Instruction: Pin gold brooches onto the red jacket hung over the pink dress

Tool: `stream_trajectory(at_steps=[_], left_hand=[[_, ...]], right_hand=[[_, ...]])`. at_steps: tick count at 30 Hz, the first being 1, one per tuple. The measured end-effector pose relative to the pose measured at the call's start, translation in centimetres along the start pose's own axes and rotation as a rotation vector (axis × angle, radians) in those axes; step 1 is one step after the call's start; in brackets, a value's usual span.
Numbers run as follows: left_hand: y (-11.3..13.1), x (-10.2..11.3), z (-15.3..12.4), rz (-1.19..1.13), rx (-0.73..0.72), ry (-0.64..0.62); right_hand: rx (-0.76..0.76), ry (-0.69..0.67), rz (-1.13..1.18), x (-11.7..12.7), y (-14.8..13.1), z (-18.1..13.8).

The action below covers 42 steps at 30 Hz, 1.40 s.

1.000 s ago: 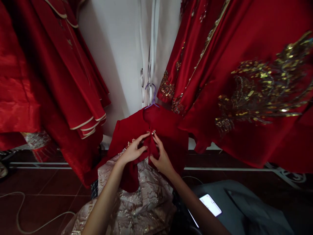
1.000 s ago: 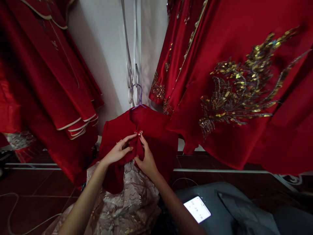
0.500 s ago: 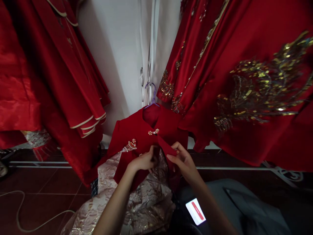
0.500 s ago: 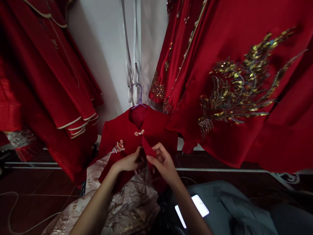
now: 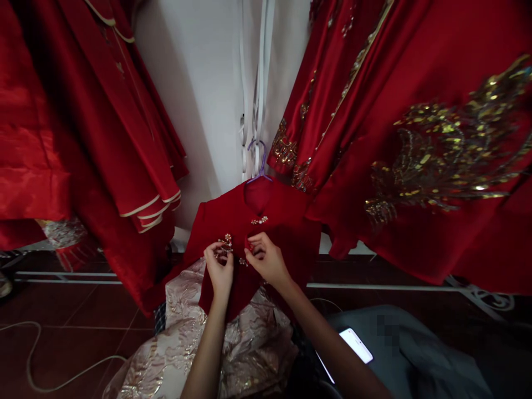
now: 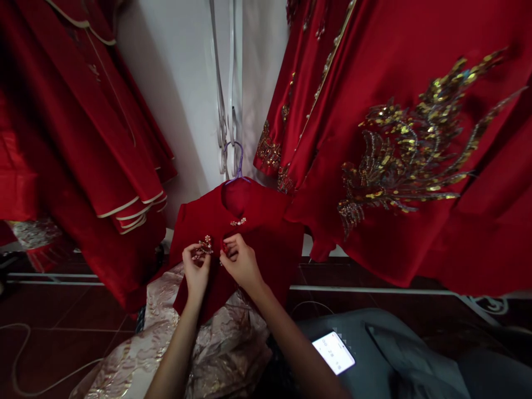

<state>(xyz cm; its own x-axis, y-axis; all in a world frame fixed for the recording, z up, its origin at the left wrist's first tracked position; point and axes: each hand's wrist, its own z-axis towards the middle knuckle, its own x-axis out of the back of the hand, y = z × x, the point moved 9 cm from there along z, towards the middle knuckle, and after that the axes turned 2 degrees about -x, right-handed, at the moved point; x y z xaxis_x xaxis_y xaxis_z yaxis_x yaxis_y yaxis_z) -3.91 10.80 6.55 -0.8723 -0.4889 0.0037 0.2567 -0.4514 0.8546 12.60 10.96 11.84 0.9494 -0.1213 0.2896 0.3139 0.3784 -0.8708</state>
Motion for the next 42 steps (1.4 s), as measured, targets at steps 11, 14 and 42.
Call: stream_trajectory(at_steps=[11, 14, 42], left_hand=[[-2.5, -2.1, 1.1, -0.224, 0.161, -0.196], [-2.7, -2.1, 1.4, -0.243, 0.185, -0.212], [0.0, -0.8, 2.9, -0.045, 0.001, -0.23]], right_hand=[[-0.049, -0.034, 0.057, -3.8, 3.6, 2.0], [-0.071, -0.013, 0.119, -3.7, 3.7, 1.9], [0.11, 0.152, 0.022, -3.0, 1.9, 1.7]])
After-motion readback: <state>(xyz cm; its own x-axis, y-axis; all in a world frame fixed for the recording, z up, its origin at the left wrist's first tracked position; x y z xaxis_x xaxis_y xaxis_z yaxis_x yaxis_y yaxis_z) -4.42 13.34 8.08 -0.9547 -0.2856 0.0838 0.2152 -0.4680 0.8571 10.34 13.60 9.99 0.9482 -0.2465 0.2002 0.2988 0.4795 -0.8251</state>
